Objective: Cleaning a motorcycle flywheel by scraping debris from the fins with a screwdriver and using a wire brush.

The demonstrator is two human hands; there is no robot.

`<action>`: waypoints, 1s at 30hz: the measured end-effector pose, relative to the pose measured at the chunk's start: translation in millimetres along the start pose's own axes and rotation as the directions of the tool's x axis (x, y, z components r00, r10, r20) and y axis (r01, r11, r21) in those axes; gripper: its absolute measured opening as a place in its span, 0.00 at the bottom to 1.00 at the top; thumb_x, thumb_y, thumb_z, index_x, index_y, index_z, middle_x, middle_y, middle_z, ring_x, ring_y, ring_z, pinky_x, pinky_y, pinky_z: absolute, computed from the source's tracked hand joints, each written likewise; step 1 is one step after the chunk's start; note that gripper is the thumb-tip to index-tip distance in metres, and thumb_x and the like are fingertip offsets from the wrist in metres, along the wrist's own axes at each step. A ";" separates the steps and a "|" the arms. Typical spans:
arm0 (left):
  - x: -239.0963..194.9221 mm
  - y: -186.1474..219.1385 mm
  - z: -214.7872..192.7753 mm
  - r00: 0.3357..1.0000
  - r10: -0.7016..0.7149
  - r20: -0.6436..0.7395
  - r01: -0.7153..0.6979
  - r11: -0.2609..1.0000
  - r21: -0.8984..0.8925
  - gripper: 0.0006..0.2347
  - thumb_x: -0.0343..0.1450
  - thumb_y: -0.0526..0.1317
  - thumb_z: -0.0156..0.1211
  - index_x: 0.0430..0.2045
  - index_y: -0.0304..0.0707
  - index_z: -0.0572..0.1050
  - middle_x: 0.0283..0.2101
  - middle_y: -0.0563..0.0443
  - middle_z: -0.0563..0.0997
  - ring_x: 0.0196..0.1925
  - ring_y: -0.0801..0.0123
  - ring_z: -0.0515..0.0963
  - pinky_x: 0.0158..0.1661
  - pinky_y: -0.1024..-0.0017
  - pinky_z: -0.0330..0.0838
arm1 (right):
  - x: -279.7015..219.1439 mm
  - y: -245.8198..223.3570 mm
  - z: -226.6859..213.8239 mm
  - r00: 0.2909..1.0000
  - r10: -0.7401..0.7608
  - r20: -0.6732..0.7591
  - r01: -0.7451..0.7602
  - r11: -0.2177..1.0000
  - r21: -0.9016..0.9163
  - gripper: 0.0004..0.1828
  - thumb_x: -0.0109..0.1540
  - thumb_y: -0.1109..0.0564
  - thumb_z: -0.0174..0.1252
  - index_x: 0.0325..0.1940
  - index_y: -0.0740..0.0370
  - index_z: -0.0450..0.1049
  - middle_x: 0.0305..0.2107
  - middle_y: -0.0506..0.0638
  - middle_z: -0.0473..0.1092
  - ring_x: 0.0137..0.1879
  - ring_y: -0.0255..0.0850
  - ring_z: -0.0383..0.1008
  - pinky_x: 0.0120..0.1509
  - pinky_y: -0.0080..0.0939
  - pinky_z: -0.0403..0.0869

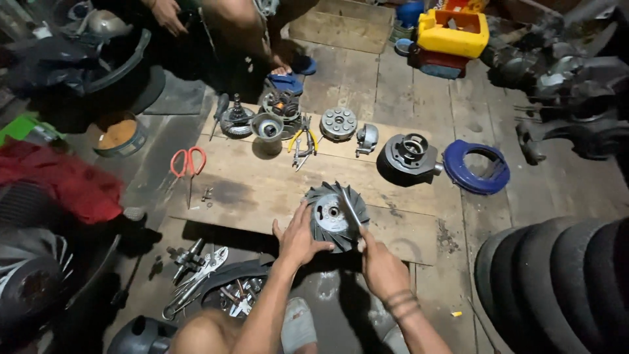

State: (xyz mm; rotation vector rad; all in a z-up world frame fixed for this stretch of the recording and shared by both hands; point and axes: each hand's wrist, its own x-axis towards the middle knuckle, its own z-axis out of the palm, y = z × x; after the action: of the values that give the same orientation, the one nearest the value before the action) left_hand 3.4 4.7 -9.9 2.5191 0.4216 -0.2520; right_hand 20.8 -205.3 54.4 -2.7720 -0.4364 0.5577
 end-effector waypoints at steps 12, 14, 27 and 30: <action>-19.3 21.3 -41.5 0.995 -0.023 0.101 0.040 0.985 -0.171 0.48 0.61 0.55 0.75 0.72 0.39 0.51 0.80 0.53 0.42 0.79 0.59 0.48 0.70 0.33 0.21 | 30.9 -16.3 -3.8 0.997 -0.078 -0.027 0.078 0.997 0.008 0.32 0.70 0.53 0.39 0.79 0.41 0.45 0.51 0.61 0.72 0.56 0.60 0.76 0.56 0.62 0.79; -12.8 13.3 -31.5 0.993 -0.021 0.113 0.039 0.987 -0.153 0.48 0.61 0.55 0.75 0.72 0.40 0.50 0.80 0.53 0.42 0.80 0.60 0.48 0.70 0.33 0.20 | 7.3 -9.2 -4.2 0.998 -0.056 -0.003 0.057 0.998 0.026 0.32 0.71 0.52 0.38 0.80 0.42 0.44 0.53 0.61 0.72 0.58 0.59 0.76 0.57 0.61 0.79; 0.6 5.7 -24.3 0.992 -0.012 0.128 0.016 0.999 -0.032 0.50 0.62 0.58 0.73 0.74 0.45 0.43 0.80 0.62 0.31 0.80 0.66 0.47 0.68 0.33 0.23 | 12.4 -14.1 -1.6 1.000 -0.010 0.016 0.011 0.999 -0.043 0.28 0.71 0.50 0.31 0.77 0.37 0.50 0.33 0.51 0.72 0.21 0.42 0.69 0.20 0.41 0.70; -8.8 15.6 -41.6 0.989 -0.015 0.150 0.032 0.993 -0.112 0.49 0.62 0.55 0.74 0.74 0.42 0.46 0.80 0.57 0.35 0.80 0.64 0.45 0.69 0.33 0.20 | 39.3 -29.0 -9.4 0.998 -0.059 0.026 0.060 0.997 -0.042 0.28 0.71 0.52 0.34 0.77 0.40 0.50 0.35 0.55 0.72 0.35 0.49 0.71 0.35 0.50 0.73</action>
State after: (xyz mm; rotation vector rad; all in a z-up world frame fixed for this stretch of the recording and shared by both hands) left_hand 4.3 13.7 34.5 2.3657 0.3941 -0.4108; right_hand 52.4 -167.3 59.3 -2.7854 -0.5409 0.5749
